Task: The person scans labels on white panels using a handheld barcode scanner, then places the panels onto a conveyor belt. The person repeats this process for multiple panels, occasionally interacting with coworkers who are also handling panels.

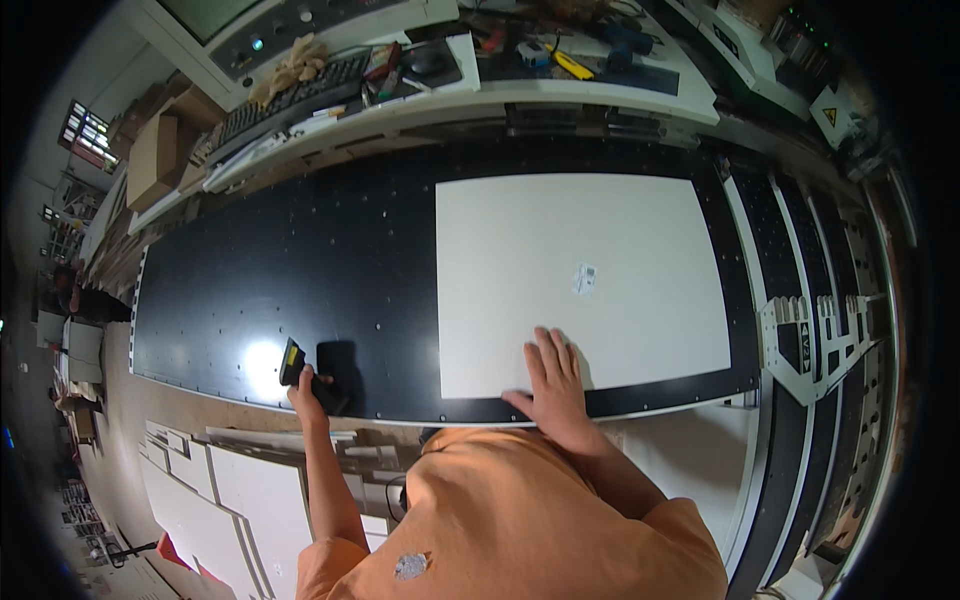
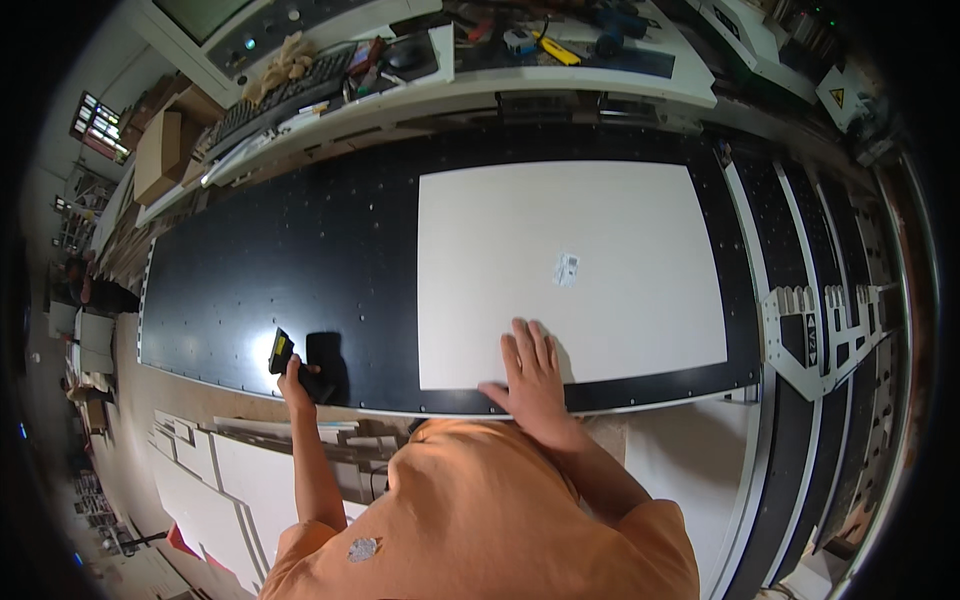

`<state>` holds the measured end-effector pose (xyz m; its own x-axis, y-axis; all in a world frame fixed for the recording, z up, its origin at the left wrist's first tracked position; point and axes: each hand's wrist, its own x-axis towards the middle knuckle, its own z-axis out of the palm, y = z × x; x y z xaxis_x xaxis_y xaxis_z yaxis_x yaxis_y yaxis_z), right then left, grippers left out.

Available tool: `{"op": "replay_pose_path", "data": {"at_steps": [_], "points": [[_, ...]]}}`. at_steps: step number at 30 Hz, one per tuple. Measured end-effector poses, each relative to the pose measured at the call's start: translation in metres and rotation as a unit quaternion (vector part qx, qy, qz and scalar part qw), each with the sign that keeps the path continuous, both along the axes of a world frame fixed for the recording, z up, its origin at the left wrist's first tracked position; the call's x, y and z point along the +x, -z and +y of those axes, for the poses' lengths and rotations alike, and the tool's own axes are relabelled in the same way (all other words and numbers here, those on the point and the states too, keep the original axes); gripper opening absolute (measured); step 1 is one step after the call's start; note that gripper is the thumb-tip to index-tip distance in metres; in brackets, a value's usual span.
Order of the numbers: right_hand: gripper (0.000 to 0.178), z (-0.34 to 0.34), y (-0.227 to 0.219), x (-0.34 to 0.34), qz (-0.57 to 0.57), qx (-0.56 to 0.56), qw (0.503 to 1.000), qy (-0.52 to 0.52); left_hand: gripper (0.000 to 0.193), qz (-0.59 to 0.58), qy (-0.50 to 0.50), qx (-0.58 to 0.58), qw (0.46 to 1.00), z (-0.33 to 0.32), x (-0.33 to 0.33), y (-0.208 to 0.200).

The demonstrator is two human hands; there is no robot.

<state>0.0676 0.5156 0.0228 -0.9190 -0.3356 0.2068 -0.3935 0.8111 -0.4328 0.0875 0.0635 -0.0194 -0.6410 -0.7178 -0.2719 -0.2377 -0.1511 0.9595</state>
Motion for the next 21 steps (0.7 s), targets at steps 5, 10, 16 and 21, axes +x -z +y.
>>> {"op": "replay_pose_path", "data": {"at_steps": [5,10,16,21], "points": [[0.093,-0.003,-0.007,-0.007,-0.03,0.021,0.998,-0.049,0.036,0.038,-0.008,-0.023,0.999,-0.006,-0.016,0.006],[0.094,-0.001,-0.006,-0.022,-0.015,0.019,0.998,-0.06,0.036,0.04,-0.037,-0.021,0.998,-0.005,-0.019,0.012],[0.097,0.015,0.0,-0.049,0.015,0.017,1.0,-0.02,0.037,0.033,-0.029,-0.033,0.998,-0.015,-0.019,0.019],[0.094,0.048,0.0,-0.09,0.047,0.03,0.998,0.009,0.04,0.022,0.005,-0.054,0.998,-0.018,-0.024,0.018]]}}
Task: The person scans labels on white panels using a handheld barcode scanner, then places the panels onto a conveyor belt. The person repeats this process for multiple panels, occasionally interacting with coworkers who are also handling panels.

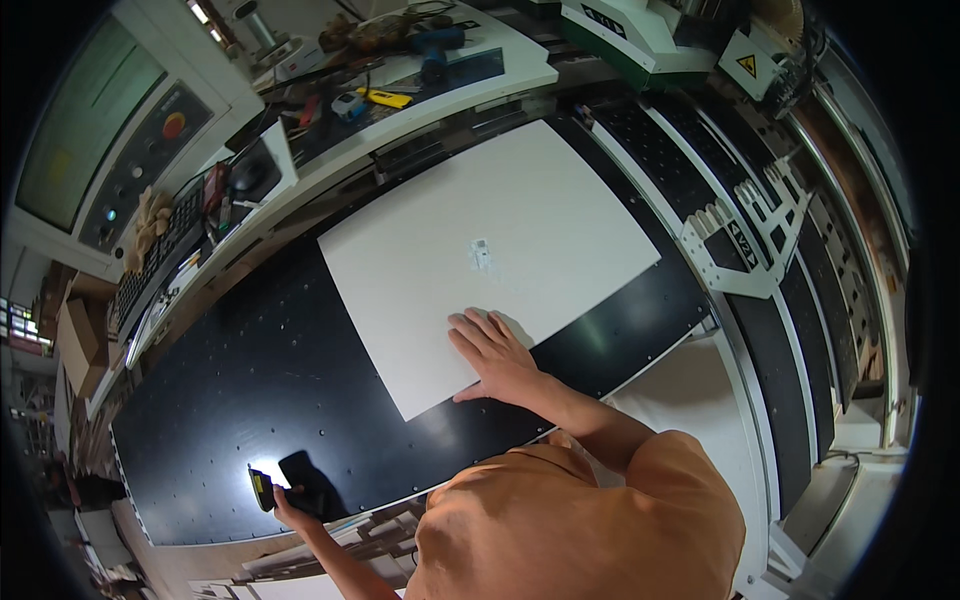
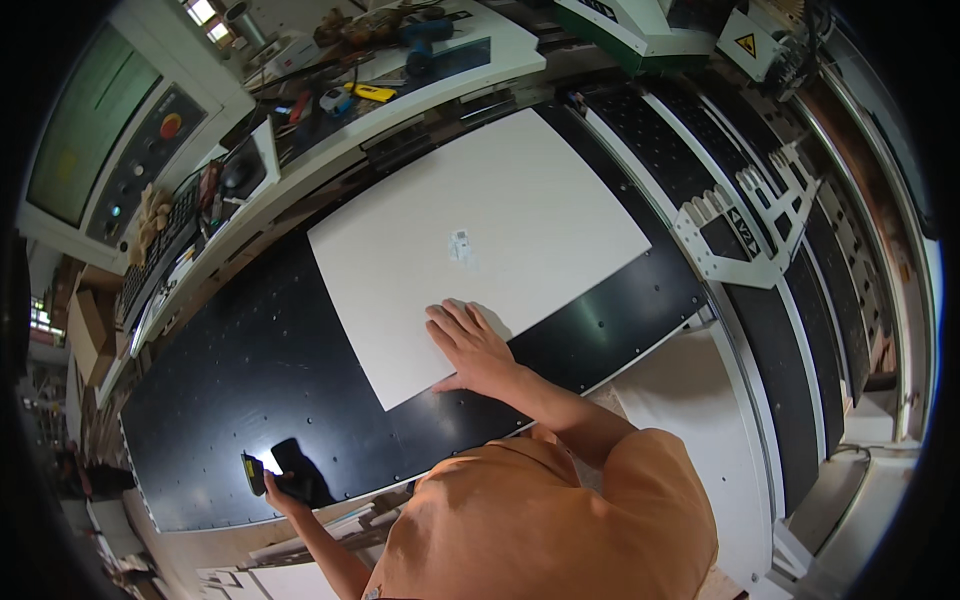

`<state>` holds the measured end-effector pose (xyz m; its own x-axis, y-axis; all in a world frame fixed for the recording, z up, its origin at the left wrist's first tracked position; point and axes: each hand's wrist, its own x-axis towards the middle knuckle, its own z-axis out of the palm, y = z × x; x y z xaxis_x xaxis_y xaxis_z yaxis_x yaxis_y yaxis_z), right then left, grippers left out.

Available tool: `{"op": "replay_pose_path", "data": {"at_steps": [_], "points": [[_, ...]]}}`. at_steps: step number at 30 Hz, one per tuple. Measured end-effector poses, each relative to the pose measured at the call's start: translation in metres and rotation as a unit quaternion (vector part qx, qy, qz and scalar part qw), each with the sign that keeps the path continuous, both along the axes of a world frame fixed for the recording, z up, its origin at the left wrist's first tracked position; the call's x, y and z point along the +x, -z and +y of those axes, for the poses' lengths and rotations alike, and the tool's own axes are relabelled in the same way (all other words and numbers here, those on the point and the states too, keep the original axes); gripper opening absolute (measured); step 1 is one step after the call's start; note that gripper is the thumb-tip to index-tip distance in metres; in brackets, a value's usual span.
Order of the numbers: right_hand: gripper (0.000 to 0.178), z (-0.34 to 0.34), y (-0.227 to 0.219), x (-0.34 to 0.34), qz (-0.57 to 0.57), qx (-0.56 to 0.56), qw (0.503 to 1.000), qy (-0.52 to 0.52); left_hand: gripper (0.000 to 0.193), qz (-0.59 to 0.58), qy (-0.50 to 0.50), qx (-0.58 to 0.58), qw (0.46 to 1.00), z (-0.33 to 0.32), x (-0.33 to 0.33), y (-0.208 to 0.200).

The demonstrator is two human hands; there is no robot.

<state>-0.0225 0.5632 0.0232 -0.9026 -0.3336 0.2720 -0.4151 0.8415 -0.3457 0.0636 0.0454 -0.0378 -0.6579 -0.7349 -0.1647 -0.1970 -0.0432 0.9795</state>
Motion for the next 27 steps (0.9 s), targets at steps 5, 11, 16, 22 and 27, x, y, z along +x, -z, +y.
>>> {"op": "replay_pose_path", "data": {"at_steps": [5,11,16,22,27], "points": [[0.098,0.022,0.001,-0.034,-0.021,0.003,0.999,0.049,0.043,0.011,-0.02,-0.004,1.0,0.006,-0.003,-0.007],[0.098,0.044,0.005,-0.062,-0.008,0.011,0.998,0.062,0.043,0.006,-0.02,0.01,1.0,0.004,-0.005,-0.007],[0.098,0.078,0.007,-0.076,0.004,0.005,0.998,0.058,0.044,-0.017,-0.023,0.013,1.0,-0.007,-0.005,0.0],[0.093,0.114,0.008,-0.078,0.022,-0.002,0.998,0.061,0.042,-0.009,-0.006,0.026,1.0,-0.012,-0.005,0.003],[0.093,0.125,0.006,-0.078,0.004,-0.005,0.998,0.069,0.041,-0.021,-0.003,0.018,1.0,-0.009,-0.009,0.0]]}}
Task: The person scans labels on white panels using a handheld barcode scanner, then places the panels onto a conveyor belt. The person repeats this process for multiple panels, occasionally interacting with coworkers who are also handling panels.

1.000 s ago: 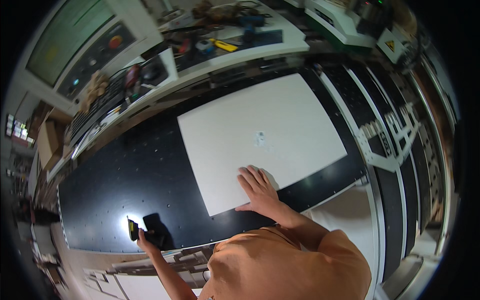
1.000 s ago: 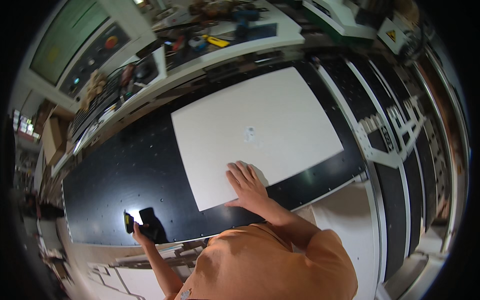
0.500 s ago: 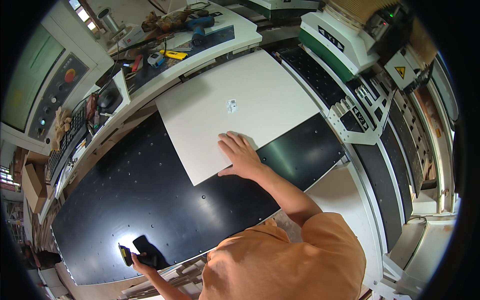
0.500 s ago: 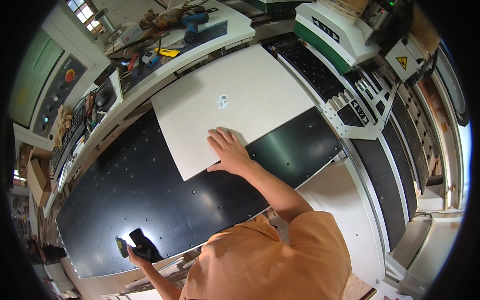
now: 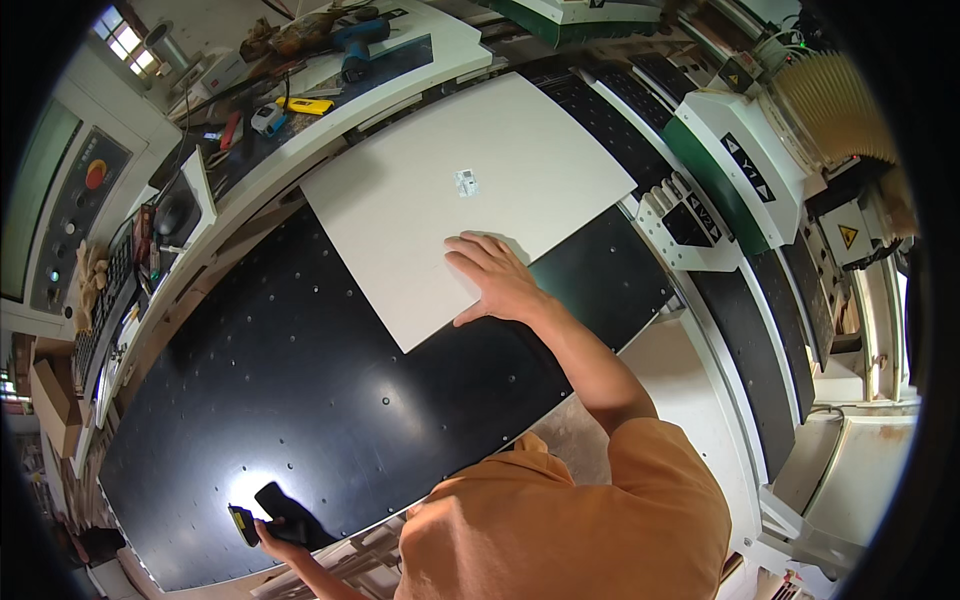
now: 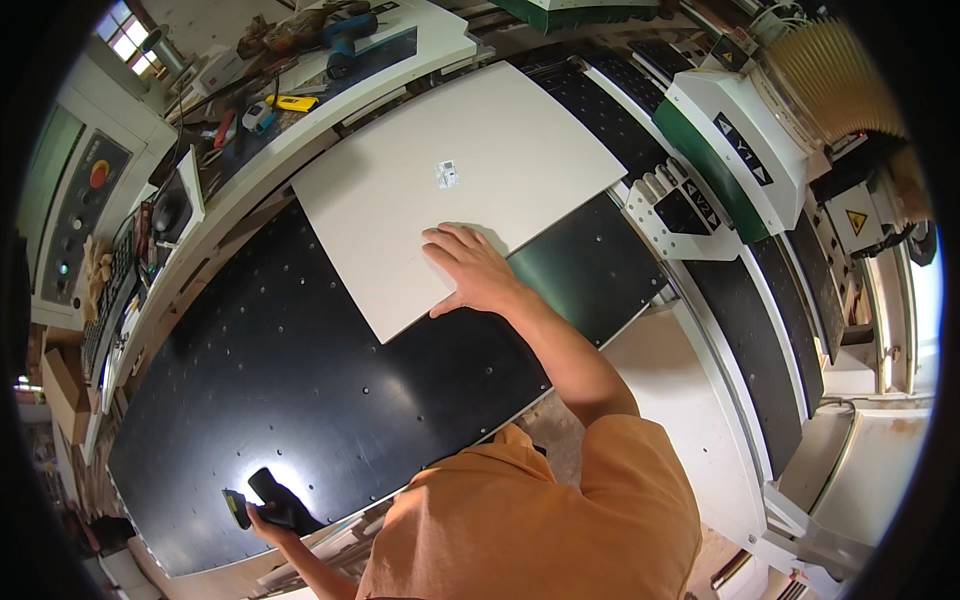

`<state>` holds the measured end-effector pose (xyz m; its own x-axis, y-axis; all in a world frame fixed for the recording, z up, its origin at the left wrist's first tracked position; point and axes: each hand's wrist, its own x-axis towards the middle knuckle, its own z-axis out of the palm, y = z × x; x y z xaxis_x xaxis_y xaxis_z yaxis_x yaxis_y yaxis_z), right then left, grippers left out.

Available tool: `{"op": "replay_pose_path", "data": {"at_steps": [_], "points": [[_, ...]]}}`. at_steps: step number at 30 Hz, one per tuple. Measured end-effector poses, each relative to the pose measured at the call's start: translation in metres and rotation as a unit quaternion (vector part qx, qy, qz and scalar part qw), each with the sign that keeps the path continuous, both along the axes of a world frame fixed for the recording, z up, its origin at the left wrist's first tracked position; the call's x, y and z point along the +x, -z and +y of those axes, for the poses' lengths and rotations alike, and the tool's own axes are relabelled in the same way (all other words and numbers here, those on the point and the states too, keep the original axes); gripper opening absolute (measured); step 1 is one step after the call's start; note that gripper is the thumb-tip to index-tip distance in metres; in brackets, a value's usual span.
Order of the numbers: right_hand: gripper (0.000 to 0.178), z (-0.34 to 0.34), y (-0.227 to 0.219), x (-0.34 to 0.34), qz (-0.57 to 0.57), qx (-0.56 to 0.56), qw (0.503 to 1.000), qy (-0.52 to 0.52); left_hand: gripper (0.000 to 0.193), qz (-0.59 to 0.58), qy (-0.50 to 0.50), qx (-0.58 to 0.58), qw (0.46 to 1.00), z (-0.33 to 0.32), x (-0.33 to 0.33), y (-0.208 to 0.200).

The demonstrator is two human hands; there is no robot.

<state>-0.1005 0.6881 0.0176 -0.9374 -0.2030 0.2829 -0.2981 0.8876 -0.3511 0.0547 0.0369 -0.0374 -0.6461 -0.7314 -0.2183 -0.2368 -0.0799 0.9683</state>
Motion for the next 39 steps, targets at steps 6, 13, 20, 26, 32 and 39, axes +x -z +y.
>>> {"op": "replay_pose_path", "data": {"at_steps": [6,13,20,26,32,39], "points": [[0.092,0.007,-0.001,-0.003,-0.003,0.001,1.0,0.001,0.044,-0.012,-0.009,0.006,1.0,-0.003,-0.001,-0.003],[0.093,0.049,-0.004,-0.004,0.003,0.008,1.0,0.01,0.046,-0.017,0.025,-0.016,0.999,-0.004,-0.005,-0.005],[0.091,0.053,-0.005,-0.002,-0.002,0.002,1.0,0.015,0.039,-0.005,0.012,0.002,1.0,-0.015,-0.013,0.003],[0.09,0.055,-0.005,-0.002,-0.005,0.018,1.0,0.0,0.036,0.0,0.011,0.081,0.997,-0.005,-0.012,0.002],[0.093,0.057,0.017,-0.006,0.032,0.002,0.998,-0.056,0.049,-0.075,0.034,0.014,0.997,0.064,0.021,-0.013],[0.084,0.074,0.035,-0.012,0.01,0.086,0.996,-0.025,0.026,0.042,0.068,0.087,0.993,0.112,0.096,-0.039]]}}
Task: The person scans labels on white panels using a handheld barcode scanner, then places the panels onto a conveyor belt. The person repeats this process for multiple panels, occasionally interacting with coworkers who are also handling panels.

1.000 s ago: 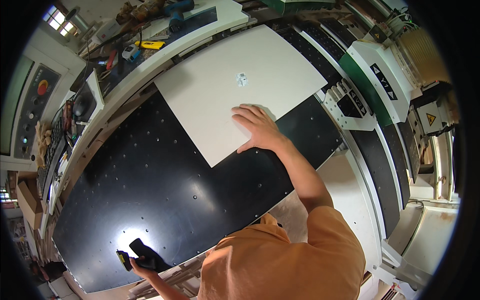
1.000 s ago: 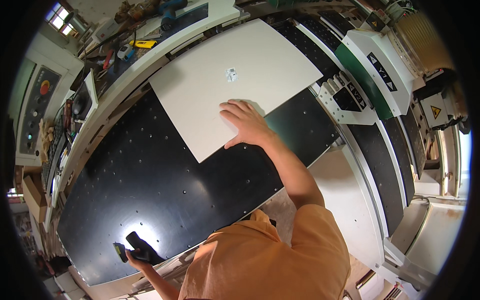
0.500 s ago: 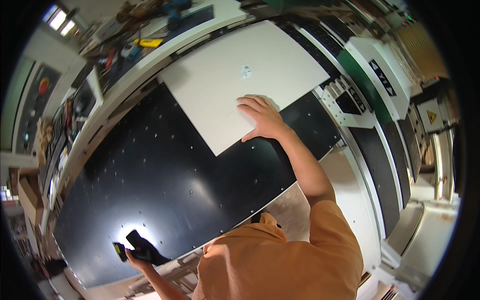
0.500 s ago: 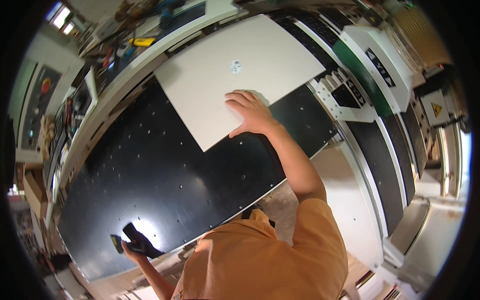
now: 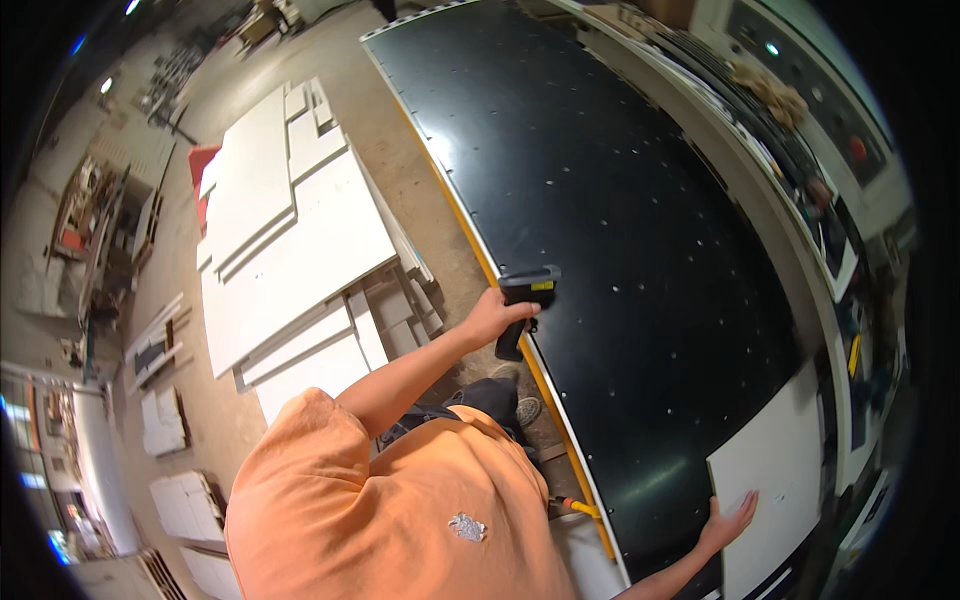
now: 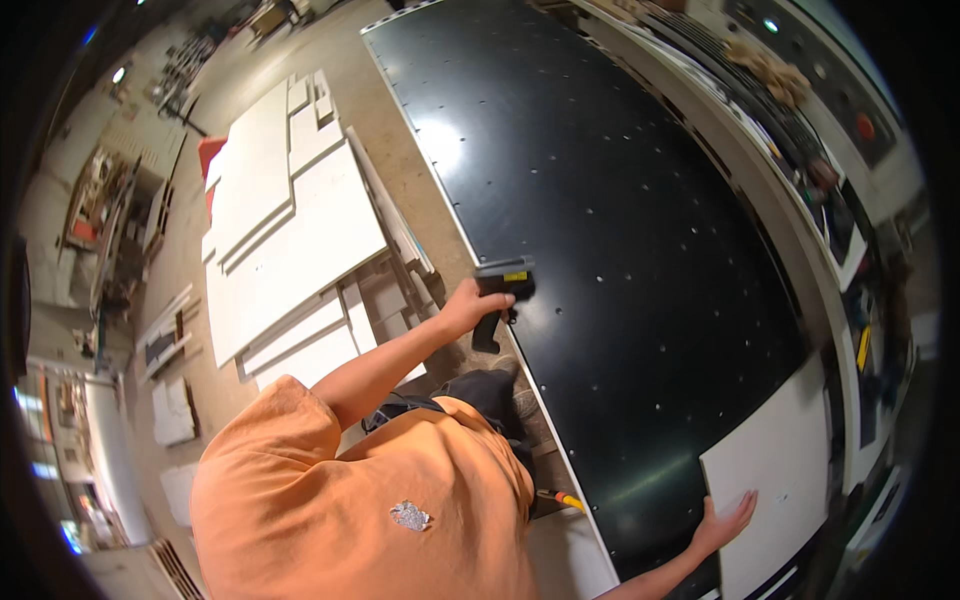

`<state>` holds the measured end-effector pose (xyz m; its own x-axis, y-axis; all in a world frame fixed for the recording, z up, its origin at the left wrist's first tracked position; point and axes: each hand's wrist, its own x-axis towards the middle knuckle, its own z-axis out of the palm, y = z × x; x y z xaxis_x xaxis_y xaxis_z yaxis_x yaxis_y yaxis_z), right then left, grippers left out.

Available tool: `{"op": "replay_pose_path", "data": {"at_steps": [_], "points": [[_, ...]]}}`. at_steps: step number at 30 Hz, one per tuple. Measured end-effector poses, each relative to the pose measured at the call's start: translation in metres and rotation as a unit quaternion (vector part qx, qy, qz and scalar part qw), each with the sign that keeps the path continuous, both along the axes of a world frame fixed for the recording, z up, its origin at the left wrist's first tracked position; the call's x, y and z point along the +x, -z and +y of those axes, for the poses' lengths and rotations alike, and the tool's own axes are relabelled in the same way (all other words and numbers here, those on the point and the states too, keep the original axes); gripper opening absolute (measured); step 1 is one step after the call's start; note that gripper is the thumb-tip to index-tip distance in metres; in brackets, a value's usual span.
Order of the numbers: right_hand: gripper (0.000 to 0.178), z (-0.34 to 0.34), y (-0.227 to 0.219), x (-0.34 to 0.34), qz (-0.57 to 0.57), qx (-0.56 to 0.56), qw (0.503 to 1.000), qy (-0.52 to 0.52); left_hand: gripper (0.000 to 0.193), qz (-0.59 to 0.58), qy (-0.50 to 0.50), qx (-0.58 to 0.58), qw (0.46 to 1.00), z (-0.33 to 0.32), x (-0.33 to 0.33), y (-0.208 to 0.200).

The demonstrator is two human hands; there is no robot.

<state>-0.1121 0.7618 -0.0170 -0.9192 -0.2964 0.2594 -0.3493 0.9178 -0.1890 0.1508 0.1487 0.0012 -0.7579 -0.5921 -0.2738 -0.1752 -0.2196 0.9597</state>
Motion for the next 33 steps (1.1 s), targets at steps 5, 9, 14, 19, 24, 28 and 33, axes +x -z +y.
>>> {"op": "replay_pose_path", "data": {"at_steps": [5,9,14,19,24,28,33], "points": [[0.071,-0.02,0.019,0.029,0.102,0.047,0.989,0.095,0.024,-0.041,-0.061,0.0,0.997,0.013,0.088,0.019],[0.057,-0.089,0.033,0.062,0.128,0.126,0.962,0.204,0.031,-0.022,-0.183,0.04,0.982,0.007,0.156,0.039],[0.047,-0.253,0.02,0.093,0.027,0.037,0.999,-0.01,0.023,-0.019,-0.278,0.114,0.954,-0.002,0.243,0.048],[0.047,-0.417,-0.004,0.158,-0.03,-0.016,0.972,-0.232,0.024,-0.051,-0.309,0.119,0.942,-0.011,0.335,0.048],[0.041,-0.542,-0.016,0.265,-0.042,-0.046,0.927,-0.37,0.026,-0.089,-0.339,0.114,0.93,-0.023,0.419,0.044],[0.039,-0.641,-0.009,0.345,-0.293,-0.082,0.855,-0.42,0.028,-0.091,-0.409,0.128,0.899,-0.021,0.479,0.041],[0.045,-0.794,0.018,0.401,-0.353,-0.055,0.75,-0.557,0.025,-0.067,-0.552,0.124,0.822,0.006,0.537,0.045]]}}
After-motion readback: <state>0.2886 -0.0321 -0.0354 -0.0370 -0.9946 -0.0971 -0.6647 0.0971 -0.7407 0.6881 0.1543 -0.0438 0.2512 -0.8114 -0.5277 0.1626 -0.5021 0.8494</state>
